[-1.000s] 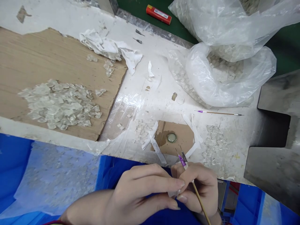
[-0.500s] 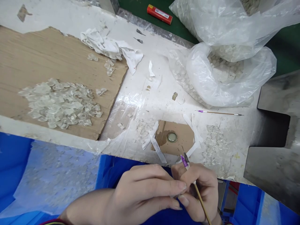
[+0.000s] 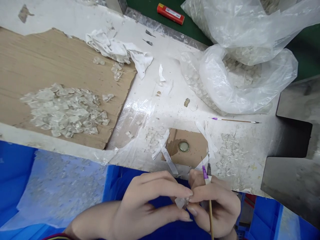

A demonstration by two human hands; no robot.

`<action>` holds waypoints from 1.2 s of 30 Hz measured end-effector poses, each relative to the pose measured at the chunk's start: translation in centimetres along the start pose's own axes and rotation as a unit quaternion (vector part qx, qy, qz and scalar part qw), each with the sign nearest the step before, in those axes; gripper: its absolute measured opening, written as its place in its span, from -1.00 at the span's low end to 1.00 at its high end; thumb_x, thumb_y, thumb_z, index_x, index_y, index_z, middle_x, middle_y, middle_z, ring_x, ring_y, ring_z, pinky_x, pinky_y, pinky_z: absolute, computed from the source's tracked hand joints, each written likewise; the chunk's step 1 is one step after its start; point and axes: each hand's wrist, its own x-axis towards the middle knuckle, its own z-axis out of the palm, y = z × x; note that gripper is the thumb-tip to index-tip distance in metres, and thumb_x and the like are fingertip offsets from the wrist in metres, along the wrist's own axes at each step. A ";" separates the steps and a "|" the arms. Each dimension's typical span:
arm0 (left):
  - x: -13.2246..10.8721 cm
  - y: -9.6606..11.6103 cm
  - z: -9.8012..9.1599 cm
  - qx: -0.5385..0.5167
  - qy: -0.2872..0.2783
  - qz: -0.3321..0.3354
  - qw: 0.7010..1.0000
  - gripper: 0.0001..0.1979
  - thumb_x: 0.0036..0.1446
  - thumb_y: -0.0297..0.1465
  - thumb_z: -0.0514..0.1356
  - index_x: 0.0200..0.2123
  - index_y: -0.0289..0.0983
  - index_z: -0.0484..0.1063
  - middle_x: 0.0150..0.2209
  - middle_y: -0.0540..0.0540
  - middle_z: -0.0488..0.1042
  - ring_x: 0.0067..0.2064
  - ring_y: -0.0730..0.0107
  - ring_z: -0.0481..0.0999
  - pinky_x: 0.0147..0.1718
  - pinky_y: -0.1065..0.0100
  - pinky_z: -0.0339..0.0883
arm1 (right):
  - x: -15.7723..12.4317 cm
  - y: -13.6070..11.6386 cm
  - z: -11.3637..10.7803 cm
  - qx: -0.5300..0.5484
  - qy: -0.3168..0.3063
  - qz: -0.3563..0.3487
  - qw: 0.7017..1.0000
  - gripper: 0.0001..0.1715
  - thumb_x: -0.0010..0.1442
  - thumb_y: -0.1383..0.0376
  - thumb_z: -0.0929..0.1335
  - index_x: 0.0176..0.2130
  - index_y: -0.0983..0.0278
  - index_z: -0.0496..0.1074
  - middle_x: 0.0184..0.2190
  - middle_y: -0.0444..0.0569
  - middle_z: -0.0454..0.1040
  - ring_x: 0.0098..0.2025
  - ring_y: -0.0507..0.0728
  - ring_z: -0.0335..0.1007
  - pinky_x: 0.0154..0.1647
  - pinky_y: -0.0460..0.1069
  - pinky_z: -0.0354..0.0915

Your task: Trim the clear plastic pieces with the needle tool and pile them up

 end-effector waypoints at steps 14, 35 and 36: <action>-0.1 0.0 1.0 -0.084 0.051 -0.078 0.992 -0.82 0.22 -0.27 0.37 -0.30 -0.27 0.55 -0.52 -0.04 0.67 -0.53 0.50 0.66 -0.42 0.68 0.53 | -0.3 -0.5 -0.2 -0.145 -0.008 -0.082 0.986 -0.83 0.44 0.37 0.25 -0.20 0.26 0.41 -0.60 -0.13 0.51 -0.70 -0.01 0.25 -0.63 -0.08 0.33; -1.0 -0.1 1.6 -0.438 0.042 -0.233 0.867 -0.77 0.16 -0.57 0.40 -0.13 -0.20 0.65 -0.40 -0.04 0.75 -0.42 0.42 0.75 -0.38 0.62 0.59 | -0.8 -0.2 0.3 -0.110 0.020 -0.052 0.992 -0.83 0.43 0.33 0.27 -0.20 0.24 0.44 -0.61 -0.18 0.47 -0.70 -0.02 0.20 -0.62 -0.07 0.30; -1.1 -0.1 1.6 -0.451 0.036 -0.239 0.859 -0.79 0.17 -0.56 0.40 -0.14 -0.20 0.64 -0.40 -0.05 0.75 -0.41 0.42 0.75 -0.38 0.62 0.59 | -0.8 -0.2 0.3 -0.107 0.019 -0.052 0.993 -0.83 0.43 0.33 0.27 -0.20 0.24 0.44 -0.61 -0.19 0.47 -0.70 -0.02 0.19 -0.62 -0.07 0.30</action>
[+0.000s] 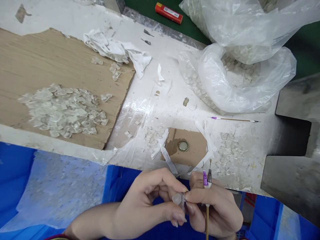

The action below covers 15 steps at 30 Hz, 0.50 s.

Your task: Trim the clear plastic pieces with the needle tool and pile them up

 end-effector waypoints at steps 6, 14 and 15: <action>0.1 -0.1 -0.4 0.046 -0.004 0.007 0.999 -0.84 0.21 -0.44 0.38 -0.12 -0.21 0.63 -0.45 -0.06 0.71 -0.48 0.37 0.73 -0.44 0.54 0.61 | 0.5 -0.1 0.2 0.009 0.022 -0.007 1.000 -0.82 0.43 0.34 0.27 -0.21 0.24 0.44 -0.64 -0.19 0.45 -0.70 0.00 0.21 -0.66 -0.09 0.27; 0.9 1.4 -1.0 0.414 -0.057 0.231 0.878 -0.76 0.29 -0.53 0.27 -0.02 -0.22 0.63 -0.27 -0.19 0.68 -0.29 0.34 0.71 -0.28 0.49 0.60 | 0.3 0.5 0.0 0.242 -0.037 0.123 0.962 -0.76 0.39 0.15 0.36 -0.32 0.18 0.41 -0.70 -0.30 0.24 -0.70 -0.04 0.12 -0.67 -0.15 0.16; 0.9 1.4 -1.0 0.416 -0.050 0.237 0.877 -0.75 0.30 -0.53 0.27 0.01 -0.22 0.61 -0.28 -0.18 0.68 -0.30 0.34 0.70 -0.28 0.48 0.60 | 0.3 0.5 0.2 0.248 -0.028 0.122 0.961 -0.76 0.38 0.14 0.37 -0.32 0.18 0.41 -0.70 -0.30 0.23 -0.70 -0.04 0.10 -0.67 -0.15 0.15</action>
